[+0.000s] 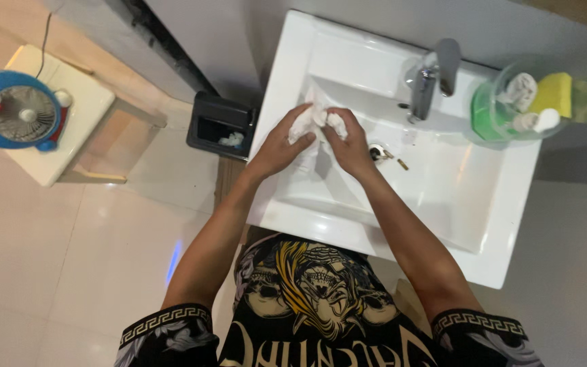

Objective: The person cleans a bathroom sink by hand, using a cloth and a sponge with soap to scrub the basin, faucet, and surrounding surfaces before rinsing them with water.

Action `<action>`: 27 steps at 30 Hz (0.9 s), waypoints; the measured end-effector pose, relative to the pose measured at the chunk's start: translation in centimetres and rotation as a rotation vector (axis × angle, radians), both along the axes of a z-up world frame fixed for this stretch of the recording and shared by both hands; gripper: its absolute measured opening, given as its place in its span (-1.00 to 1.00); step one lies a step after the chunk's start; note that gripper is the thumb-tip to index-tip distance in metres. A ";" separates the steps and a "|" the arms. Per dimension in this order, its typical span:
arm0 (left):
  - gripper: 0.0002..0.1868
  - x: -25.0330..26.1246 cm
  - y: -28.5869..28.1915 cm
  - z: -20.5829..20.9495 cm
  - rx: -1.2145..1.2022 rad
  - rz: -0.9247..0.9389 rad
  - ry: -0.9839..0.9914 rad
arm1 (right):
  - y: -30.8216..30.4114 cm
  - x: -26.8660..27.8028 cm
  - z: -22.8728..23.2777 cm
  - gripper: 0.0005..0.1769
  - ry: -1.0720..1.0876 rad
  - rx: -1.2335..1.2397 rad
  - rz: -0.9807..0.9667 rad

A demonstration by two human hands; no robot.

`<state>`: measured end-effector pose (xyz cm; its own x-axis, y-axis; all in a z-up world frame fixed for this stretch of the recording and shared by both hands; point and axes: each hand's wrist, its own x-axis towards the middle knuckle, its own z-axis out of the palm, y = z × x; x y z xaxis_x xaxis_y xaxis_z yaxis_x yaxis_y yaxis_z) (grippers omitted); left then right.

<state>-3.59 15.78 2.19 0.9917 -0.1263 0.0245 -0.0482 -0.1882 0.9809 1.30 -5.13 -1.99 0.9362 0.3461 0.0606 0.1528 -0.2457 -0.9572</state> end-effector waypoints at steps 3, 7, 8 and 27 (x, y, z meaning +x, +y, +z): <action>-0.21 -0.3 4.1 1.9 0.110 0.057 -0.236 | 6.4 0.4 1.5 -0.44 0.442 0.359 0.156; -0.36 -1.9 11.3 0.3 -0.112 0.247 -0.161 | 14.5 0.2 2.6 -0.33 0.591 0.537 0.430; -0.36 -2.2 12.8 -0.5 -0.105 0.267 -0.165 | 16.2 0.2 2.8 -0.33 0.548 0.391 0.460; -0.45 -1.3 28.6 -27.3 0.389 0.455 0.034 | 20.2 1.9 3.3 -0.71 -0.206 -0.355 0.252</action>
<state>-4.85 44.41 -25.13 0.9476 0.3180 0.0290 0.1516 -0.5280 0.8356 3.21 15.05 1.34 0.8017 0.5932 0.0730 0.4269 -0.4828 -0.7646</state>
